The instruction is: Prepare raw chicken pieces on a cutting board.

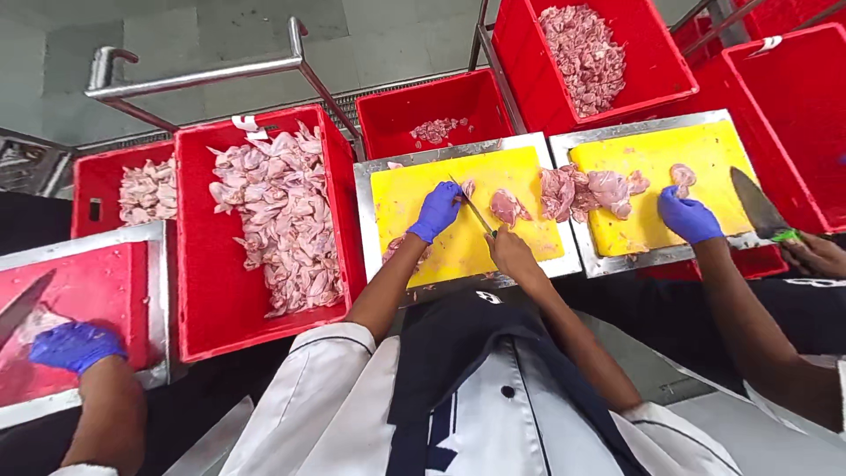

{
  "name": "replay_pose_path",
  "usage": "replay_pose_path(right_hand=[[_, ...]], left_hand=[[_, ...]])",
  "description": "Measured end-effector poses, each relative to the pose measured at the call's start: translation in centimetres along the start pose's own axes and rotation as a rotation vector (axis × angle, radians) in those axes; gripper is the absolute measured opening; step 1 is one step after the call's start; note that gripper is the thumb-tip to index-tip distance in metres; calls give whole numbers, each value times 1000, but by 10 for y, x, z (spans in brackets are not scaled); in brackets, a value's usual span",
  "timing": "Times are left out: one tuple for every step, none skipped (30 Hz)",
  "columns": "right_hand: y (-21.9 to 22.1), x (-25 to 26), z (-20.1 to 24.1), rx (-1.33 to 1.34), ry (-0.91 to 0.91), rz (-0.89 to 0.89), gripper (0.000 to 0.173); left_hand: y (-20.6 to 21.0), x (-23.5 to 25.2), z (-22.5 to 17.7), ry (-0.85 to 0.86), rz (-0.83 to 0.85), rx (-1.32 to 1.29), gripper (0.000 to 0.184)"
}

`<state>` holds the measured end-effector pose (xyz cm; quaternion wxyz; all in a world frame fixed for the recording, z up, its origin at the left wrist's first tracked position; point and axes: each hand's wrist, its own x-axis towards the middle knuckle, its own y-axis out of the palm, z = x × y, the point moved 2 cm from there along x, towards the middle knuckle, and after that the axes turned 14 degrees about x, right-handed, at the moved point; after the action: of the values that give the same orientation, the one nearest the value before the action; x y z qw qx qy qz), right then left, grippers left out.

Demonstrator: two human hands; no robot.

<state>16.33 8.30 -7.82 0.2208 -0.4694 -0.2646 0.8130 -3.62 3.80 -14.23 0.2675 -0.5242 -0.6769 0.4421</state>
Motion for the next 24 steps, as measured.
replay_pose_path(right_hand=[[2, 16, 9, 23, -13, -15, 56], [3, 28, 18, 36, -20, -27, 58], [4, 35, 25, 37, -20, -32, 58], [4, 39, 29, 34, -21, -33, 58], [5, 39, 29, 40, -22, -29, 58], [7, 34, 24, 52, -21, -17, 57], [8, 28, 16, 70, -21, -9, 56], [8, 20, 7, 83, -10, 4, 56], [10, 11, -4, 97, 2, 17, 56], [12, 1, -17, 111, 13, 25, 57], [14, -8, -30, 125, 21, 35, 57], [16, -17, -43, 146, 18, 49, 57], [17, -25, -56, 173, 5, 63, 56], [19, -32, -68, 209, -16, 66, 56], [23, -41, -80, 258, -39, 47, 56], [27, -50, -92, 313, -60, 3, 56], [30, -58, -102, 358, -70, -48, 56], [31, -66, -110, 383, -58, -88, 56], [30, -72, -115, 395, -37, -116, 55], [28, -77, -120, 402, -17, -136, 55], [26, -81, -124, 409, -4, -152, 55], [25, -84, -128, 414, 6, -167, 55], [24, -87, -132, 418, 13, -178, 55], [23, -88, -136, 419, 18, -189, 55]], left_hand=[[-1, 3, 0, 13, 11, 1, 23], [-2, 5, 0, 22, 22, 11, 24], [-1, 4, 0, 24, 21, 23, 24], [-1, 4, 0, 15, 0, 38, 24], [1, 3, -1, -14, -35, 55, 23], [2, 1, -3, -74, -69, 68, 24], [1, 2, -5, -165, -98, 66, 24], [-2, 3, -7, -272, -128, 45, 26], [-3, 2, -8, -376, -158, 11, 28], [-5, 2, -10, -460, -184, -44, 30], [-7, 3, -11, -513, -213, -107, 32], [-6, 4, -13, -521, -250, -159, 32], [-5, 6, -13, -477, -285, -187, 34], [-4, 9, -14, -384, -294, -184, 36], [-1, 12, -14, -259, -269, -152, 39], [3, 16, -16, -129, -211, -82, 40], [7, 20, -21, -24, -133, 7, 37], [10, 23, -28, 53, -54, 92, 32], [13, 25, -33, 104, 5, 154, 27], [14, 28, -36, 132, 41, 192, 24], [13, 29, -37, 146, 63, 208, 23], [11, 32, -35, 151, 74, 211, 21], [6, 37, -32, 142, 77, 213, 20], [0, 43, -26, 117, 70, 209, 19]])
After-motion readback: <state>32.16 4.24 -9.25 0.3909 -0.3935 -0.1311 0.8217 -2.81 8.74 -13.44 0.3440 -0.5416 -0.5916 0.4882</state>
